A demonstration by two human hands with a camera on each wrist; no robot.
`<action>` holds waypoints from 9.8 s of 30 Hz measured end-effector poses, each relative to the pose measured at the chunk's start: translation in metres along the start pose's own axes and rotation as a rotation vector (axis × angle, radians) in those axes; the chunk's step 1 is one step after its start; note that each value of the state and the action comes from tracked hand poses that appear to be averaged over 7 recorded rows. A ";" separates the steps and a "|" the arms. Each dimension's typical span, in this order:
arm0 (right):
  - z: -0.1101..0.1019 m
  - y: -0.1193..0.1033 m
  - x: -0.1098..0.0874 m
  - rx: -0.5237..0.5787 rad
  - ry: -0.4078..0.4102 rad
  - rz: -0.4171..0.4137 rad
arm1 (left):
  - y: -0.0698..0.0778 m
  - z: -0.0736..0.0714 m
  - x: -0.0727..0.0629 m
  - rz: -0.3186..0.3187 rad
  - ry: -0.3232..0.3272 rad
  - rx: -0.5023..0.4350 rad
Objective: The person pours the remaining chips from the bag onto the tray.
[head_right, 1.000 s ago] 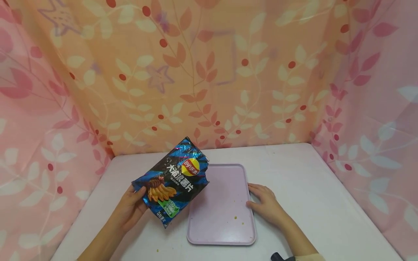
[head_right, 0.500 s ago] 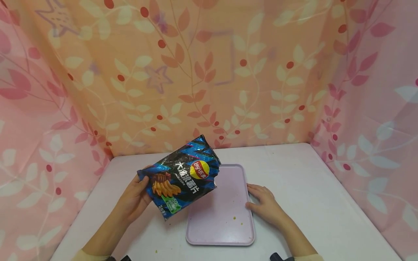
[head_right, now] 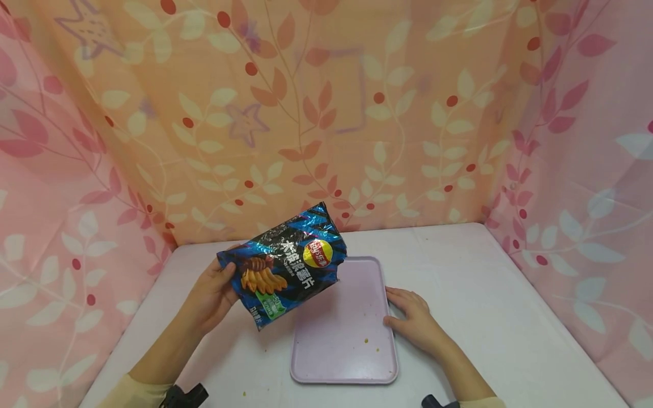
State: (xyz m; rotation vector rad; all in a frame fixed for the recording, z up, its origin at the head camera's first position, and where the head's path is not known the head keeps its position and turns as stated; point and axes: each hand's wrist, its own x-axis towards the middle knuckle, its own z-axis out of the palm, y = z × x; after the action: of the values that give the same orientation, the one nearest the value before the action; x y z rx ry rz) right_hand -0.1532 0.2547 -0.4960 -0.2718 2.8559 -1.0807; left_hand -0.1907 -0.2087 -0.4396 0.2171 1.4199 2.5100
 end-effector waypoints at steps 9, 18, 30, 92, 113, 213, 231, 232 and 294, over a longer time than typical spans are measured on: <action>0.001 -0.003 -0.001 -0.011 0.009 -0.009 | 0.021 0.000 0.009 0.027 -0.043 0.160; 0.004 -0.001 0.003 -0.022 0.006 -0.024 | 0.036 0.005 0.018 0.017 -0.023 0.217; 0.008 -0.005 0.005 -0.019 -0.007 -0.011 | 0.056 0.013 0.030 0.023 -0.075 0.466; 0.076 0.015 -0.029 0.038 -0.059 -0.017 | 0.032 0.053 0.039 -0.142 -0.106 0.617; 0.084 0.016 -0.038 0.084 -0.059 0.037 | 0.048 0.050 0.043 -0.100 0.050 0.580; 0.067 0.016 -0.040 -0.037 -0.052 -0.035 | 0.026 0.054 0.043 -0.018 -0.124 0.567; 0.065 0.013 -0.040 -0.036 -0.053 -0.034 | 0.037 0.062 0.043 -0.013 -0.107 0.526; 0.065 0.013 -0.039 -0.039 -0.054 -0.035 | 0.040 0.064 0.043 0.006 -0.096 0.517; 0.060 0.018 -0.032 -0.027 -0.101 0.019 | 0.035 0.050 0.016 0.069 0.046 0.491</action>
State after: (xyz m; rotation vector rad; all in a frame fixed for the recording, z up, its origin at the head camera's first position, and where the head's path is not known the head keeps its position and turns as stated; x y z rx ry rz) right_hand -0.1162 0.2350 -0.5524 -0.2923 2.7800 -0.9954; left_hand -0.1986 -0.1807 -0.3841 0.3007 2.0610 2.1838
